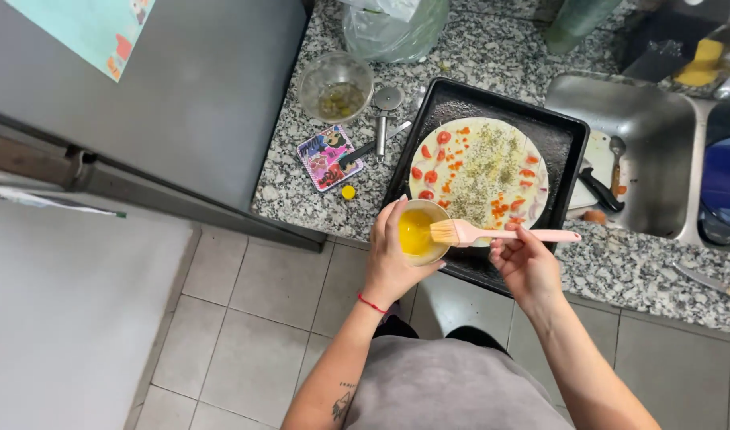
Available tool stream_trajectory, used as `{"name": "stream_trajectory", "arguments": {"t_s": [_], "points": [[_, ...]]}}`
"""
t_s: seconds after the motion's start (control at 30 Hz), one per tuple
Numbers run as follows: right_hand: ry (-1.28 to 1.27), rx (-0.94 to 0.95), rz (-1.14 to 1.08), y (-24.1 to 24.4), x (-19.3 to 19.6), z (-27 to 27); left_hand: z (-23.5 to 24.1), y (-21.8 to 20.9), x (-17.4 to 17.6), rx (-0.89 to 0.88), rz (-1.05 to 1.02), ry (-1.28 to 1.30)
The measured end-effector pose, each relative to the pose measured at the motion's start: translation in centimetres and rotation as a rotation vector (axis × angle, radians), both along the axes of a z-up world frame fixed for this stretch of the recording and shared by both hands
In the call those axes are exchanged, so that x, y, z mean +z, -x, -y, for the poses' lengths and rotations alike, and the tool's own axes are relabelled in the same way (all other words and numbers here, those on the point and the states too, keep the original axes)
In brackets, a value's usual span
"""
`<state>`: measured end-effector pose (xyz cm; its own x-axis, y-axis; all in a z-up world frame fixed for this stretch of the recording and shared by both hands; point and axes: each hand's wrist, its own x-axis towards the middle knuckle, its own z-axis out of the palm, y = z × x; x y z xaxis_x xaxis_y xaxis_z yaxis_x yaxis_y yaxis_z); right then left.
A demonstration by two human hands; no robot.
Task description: Adding toppings to a pizza, checking bread in the oven, and applying an egg wash or herb oil with a brush.
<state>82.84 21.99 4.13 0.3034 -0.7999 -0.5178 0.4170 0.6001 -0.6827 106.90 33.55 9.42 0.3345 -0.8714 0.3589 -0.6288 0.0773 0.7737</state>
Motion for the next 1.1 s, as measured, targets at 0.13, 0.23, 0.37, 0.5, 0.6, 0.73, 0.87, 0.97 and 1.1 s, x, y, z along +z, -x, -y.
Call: {"name": "stream_trajectory", "arguments": {"t_s": [0.13,0.23,0.37,0.5,0.6,0.73,0.87,0.97,1.1], "points": [[-0.03,-0.113,0.093,-2.2,0.0,0.7,1.8,-3.4,-0.8,-0.044,-0.018,0.011],[-0.039,-0.176,0.098,-1.7,0.0,1.4,3.0,-4.3,-1.0,-0.064,-0.04,-0.007],[0.075,-0.158,0.073,-0.4,0.2,2.3,4.2,-4.9,-1.3,-0.046,0.005,0.004],[0.173,-0.167,-0.027,1.8,-0.4,3.0,4.1,-5.6,-1.6,-0.035,-0.021,-0.044],[0.32,-0.1,-0.156,2.5,-2.2,2.9,3.6,-6.4,-1.7,-0.025,0.004,-0.042],[0.32,-0.024,-0.295,1.5,-2.9,3.6,2.8,-7.5,-0.9,0.01,-0.02,-0.057],[0.378,0.014,-0.305,-1.8,-3.2,5.0,1.6,-8.4,-1.2,0.069,0.005,-0.063],[0.436,0.065,-0.284,-4.7,-3.9,6.6,0.9,-8.4,-0.8,0.104,-0.02,-0.085],[0.506,0.158,-0.287,-6.0,-4.2,7.4,0.3,-8.3,-0.2,0.129,-0.036,-0.092]]}}
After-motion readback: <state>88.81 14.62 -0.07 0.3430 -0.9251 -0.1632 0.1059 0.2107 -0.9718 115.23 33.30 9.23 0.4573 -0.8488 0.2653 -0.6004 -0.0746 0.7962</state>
